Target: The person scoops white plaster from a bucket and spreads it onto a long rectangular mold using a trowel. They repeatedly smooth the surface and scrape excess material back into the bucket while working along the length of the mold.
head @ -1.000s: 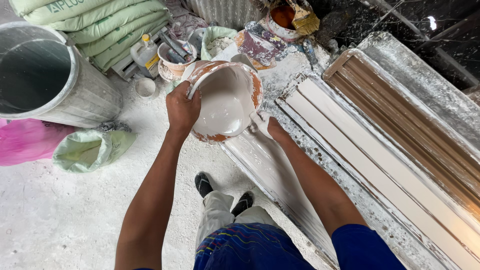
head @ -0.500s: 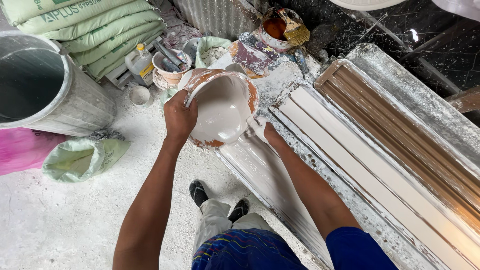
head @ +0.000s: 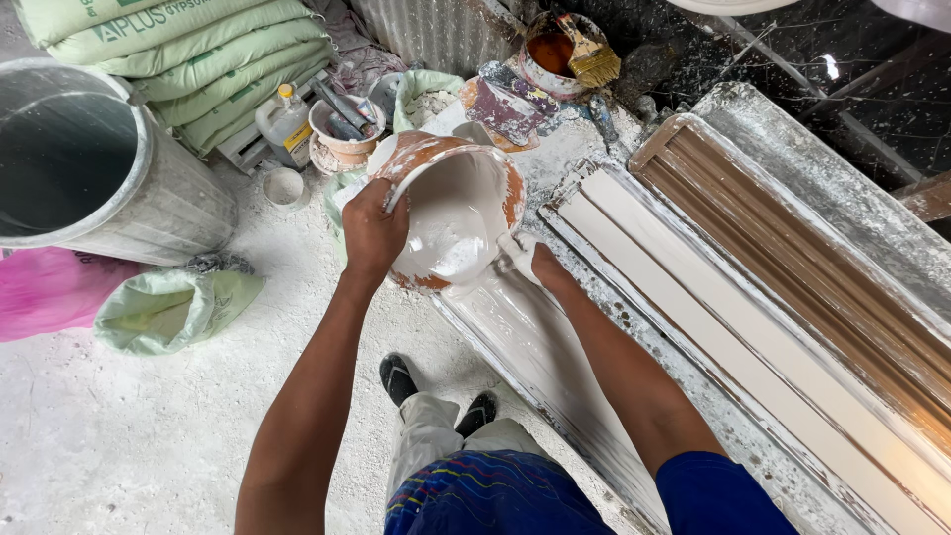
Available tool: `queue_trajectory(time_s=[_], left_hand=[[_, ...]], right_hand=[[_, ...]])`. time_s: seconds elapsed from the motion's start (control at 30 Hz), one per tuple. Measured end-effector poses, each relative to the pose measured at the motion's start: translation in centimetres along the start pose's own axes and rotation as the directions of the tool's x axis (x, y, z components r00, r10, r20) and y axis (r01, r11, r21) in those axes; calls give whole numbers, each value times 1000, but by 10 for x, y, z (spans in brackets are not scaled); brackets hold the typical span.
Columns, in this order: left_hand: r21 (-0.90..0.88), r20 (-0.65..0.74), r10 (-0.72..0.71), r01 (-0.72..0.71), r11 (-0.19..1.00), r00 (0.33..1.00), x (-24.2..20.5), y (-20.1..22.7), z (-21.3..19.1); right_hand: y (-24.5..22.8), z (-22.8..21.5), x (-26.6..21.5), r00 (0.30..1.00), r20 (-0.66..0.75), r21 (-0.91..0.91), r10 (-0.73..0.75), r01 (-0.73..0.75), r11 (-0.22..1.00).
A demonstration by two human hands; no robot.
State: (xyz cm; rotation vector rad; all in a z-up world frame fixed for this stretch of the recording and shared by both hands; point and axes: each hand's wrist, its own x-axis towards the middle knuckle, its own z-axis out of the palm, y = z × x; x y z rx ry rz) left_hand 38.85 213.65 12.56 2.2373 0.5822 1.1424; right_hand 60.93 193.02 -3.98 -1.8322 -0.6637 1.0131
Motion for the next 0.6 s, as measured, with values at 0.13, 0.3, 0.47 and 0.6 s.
queue_trajectory(time_s=[0.13, 0.3, 0.47, 0.6], left_hand=[[12, 3, 19, -19, 1000, 1000, -9, 13, 6], [-16, 0, 51, -51, 999, 999, -26, 36, 8], [-10, 37, 55, -55, 998, 998, -51, 61, 15], [-14, 30, 61, -61, 998, 998, -69, 89, 19]], right_hand=[[7, -10, -11, 1000, 14, 35, -11, 11, 999], [20, -24, -26, 999, 41, -63, 32, -29, 998], [50, -34, -60, 998, 69, 66, -9, 5, 998], [59, -46, -81, 999, 7, 29, 35, -35, 999]])
